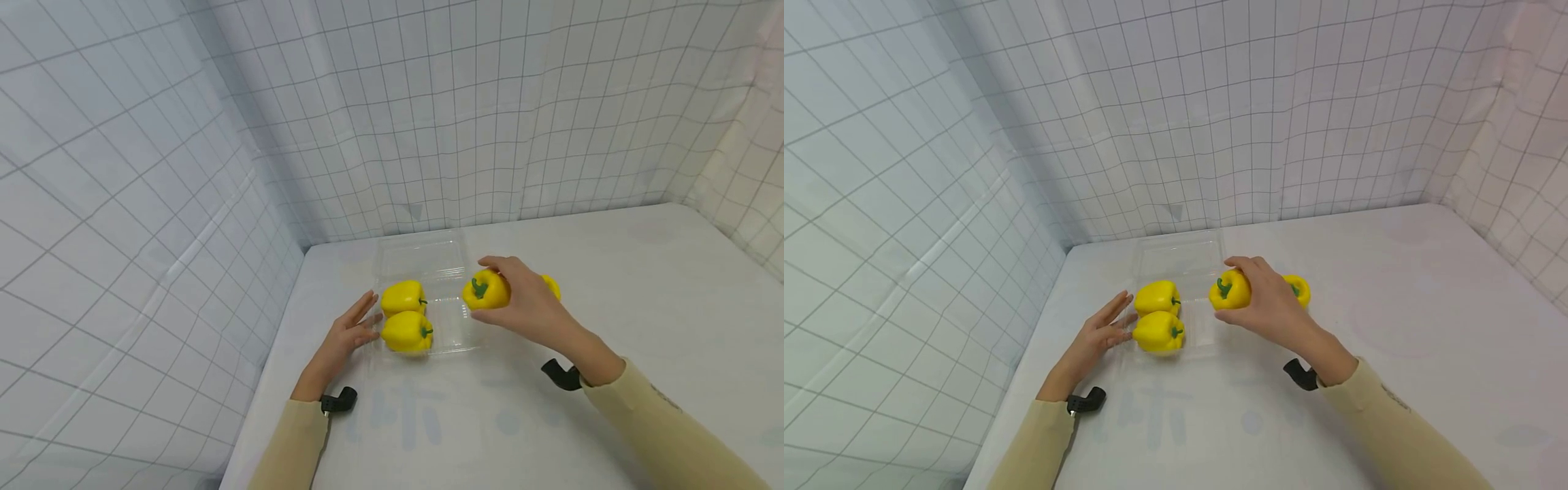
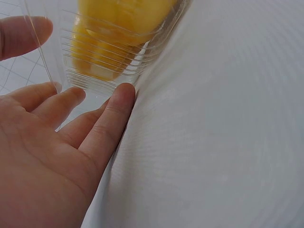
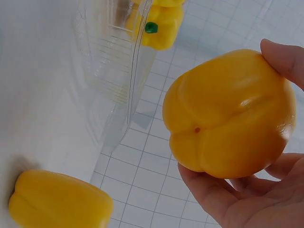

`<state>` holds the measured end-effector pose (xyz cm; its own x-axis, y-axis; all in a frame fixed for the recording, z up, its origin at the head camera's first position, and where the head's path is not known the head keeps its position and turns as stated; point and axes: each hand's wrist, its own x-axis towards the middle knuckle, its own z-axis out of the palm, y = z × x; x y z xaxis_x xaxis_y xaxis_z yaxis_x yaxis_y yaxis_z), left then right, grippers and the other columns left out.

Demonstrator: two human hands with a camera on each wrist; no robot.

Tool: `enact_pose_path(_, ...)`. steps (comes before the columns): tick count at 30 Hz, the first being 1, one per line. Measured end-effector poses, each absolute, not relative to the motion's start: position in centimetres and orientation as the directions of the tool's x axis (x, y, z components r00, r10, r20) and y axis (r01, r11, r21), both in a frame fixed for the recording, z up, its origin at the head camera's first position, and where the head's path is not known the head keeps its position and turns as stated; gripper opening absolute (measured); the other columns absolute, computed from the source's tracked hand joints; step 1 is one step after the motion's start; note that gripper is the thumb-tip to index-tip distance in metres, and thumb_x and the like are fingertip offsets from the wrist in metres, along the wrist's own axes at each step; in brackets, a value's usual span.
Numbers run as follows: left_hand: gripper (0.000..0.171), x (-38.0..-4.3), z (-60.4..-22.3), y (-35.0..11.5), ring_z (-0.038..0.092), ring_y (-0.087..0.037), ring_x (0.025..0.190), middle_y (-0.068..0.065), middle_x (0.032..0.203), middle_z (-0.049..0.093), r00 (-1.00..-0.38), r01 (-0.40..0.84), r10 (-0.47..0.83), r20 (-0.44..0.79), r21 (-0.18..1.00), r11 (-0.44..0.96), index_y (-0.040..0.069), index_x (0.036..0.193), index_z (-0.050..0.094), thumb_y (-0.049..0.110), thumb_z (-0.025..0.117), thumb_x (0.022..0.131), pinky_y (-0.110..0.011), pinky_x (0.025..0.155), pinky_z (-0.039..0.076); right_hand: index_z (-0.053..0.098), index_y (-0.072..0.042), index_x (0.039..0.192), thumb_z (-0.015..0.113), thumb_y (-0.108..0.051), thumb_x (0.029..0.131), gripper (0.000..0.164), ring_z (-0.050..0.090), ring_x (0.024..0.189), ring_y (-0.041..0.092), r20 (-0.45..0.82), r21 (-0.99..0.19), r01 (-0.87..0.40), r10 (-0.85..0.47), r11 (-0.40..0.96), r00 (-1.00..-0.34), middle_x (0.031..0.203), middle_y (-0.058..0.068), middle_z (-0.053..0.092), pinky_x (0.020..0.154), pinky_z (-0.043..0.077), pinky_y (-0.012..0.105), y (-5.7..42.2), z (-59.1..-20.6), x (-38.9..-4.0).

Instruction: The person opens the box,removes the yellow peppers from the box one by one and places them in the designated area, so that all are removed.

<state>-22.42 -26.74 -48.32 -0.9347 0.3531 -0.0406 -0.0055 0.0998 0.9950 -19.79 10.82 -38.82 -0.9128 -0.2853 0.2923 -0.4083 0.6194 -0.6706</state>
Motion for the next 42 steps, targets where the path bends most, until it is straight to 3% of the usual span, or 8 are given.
enact_pose_path(15, 0.075, -22.4, -48.4, -26.7, 0.041, -0.021, 0.142, 0.012, 0.161, 0.03, -0.936, -0.018, 0.348, -0.052, 0.995, 0.101, 0.026, 0.162, 0.024, 0.004, 0.056, 0.098, -0.05, 0.113, 0.034, 0.05, -0.01, 0.144, 0.089, -0.027, 0.076, 0.08, 0.057, 0.105, 0.027, 0.31, -0.658, -0.405, -0.262, 0.634, -0.914, 0.125, 0.01, 0.049, 0.091, 0.054, 0.048, 12.5, -38.6, -19.0)
enact_pose_path(36, 0.075, -22.3, -48.0, -26.6, 0.042, -0.019, 0.141, 0.016, 0.16, 0.031, -0.937, -0.029, 0.342, -0.067, 0.993, 0.116, 0.028, 0.162, 0.024, 0.006, 0.057, 0.098, -0.053, 0.115, 0.029, 0.053, -0.014, 0.138, 0.088, -0.038, 0.077, 0.075, 0.051, 0.11, 0.033, 0.31, -0.687, -0.306, -0.115, 0.659, -0.944, 0.127, 0.011, 0.046, 0.094, 0.046, 0.056, 16.0, -37.5, -17.5)
enact_pose_path(42, 0.076, -22.4, -48.0, -26.6, 0.041, -0.02, 0.142, 0.015, 0.16, 0.03, -0.936, -0.028, 0.347, -0.066, 0.993, 0.113, 0.027, 0.162, 0.023, 0.006, 0.057, 0.098, -0.053, 0.114, 0.03, 0.054, -0.013, 0.137, 0.088, -0.042, 0.076, 0.076, 0.052, 0.106, 0.031, 0.327, -0.684, -0.298, -0.085, 0.665, -0.941, 0.125, 0.011, 0.047, 0.091, 0.047, 0.052, 16.8, -37.7, -16.8)
